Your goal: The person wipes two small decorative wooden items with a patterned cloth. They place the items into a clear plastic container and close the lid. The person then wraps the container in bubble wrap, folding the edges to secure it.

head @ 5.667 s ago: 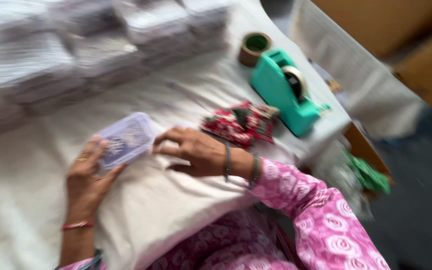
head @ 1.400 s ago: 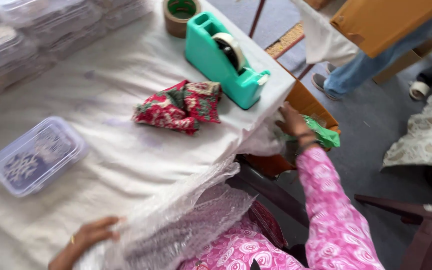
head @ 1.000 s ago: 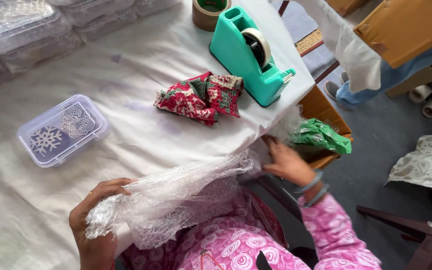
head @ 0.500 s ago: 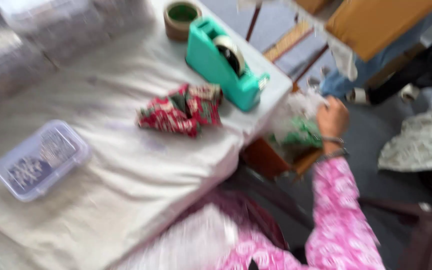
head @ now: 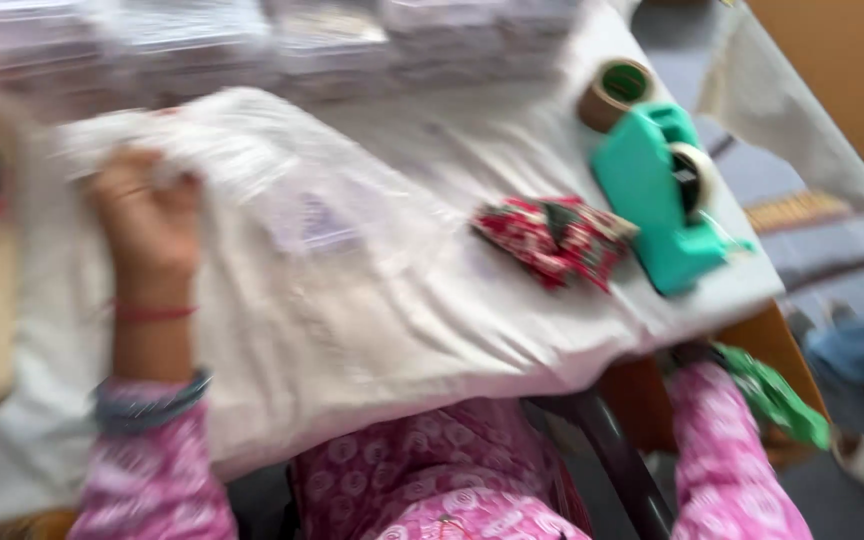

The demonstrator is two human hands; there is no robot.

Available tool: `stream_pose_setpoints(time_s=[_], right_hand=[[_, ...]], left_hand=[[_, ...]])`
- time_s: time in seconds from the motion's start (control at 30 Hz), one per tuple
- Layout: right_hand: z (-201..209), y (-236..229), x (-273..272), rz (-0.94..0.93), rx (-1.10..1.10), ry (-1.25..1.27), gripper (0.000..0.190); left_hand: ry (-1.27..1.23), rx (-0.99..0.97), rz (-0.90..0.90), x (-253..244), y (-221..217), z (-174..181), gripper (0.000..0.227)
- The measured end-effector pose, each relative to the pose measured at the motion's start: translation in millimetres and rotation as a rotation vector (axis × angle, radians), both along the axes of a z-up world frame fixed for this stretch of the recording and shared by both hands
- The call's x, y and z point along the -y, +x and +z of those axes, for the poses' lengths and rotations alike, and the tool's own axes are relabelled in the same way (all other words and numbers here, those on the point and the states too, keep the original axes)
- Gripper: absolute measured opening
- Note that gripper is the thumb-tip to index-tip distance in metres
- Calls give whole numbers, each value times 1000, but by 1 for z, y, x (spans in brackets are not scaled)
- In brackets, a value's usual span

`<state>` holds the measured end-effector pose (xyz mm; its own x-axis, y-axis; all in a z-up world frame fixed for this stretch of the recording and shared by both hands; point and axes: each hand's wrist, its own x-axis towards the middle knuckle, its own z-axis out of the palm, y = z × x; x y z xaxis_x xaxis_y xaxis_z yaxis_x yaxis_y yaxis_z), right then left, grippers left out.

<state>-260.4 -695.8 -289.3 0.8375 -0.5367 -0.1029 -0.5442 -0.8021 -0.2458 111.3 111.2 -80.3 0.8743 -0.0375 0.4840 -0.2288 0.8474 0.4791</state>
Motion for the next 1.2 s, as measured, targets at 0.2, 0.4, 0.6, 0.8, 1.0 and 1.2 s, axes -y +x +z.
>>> stream_pose_setpoints(time_s=[0.2, 0.4, 0.6, 0.8, 1.0, 1.2], right_hand=[[103, -87, 86, -20, -338, -33, 50], [294, -69, -107, -58, -133, 82, 37], [416, 70, -364, 996, 574, 174, 55], [353, 206, -446, 1220, 518, -239, 73], [313, 295, -400, 1026, 542, 95, 15], [284, 335, -343, 578, 626, 1089, 16]], left_hand=[[123, -483, 30, 76, -54, 101, 20], [80, -559, 35, 75, -53, 89, 31], [74, -554, 73, 70, -54, 65, 39], [85, -660, 136, 63, -59, 76, 50], [164, -567, 208, 45, -43, 58, 32], [413, -506, 129, 29, -28, 27, 20]])
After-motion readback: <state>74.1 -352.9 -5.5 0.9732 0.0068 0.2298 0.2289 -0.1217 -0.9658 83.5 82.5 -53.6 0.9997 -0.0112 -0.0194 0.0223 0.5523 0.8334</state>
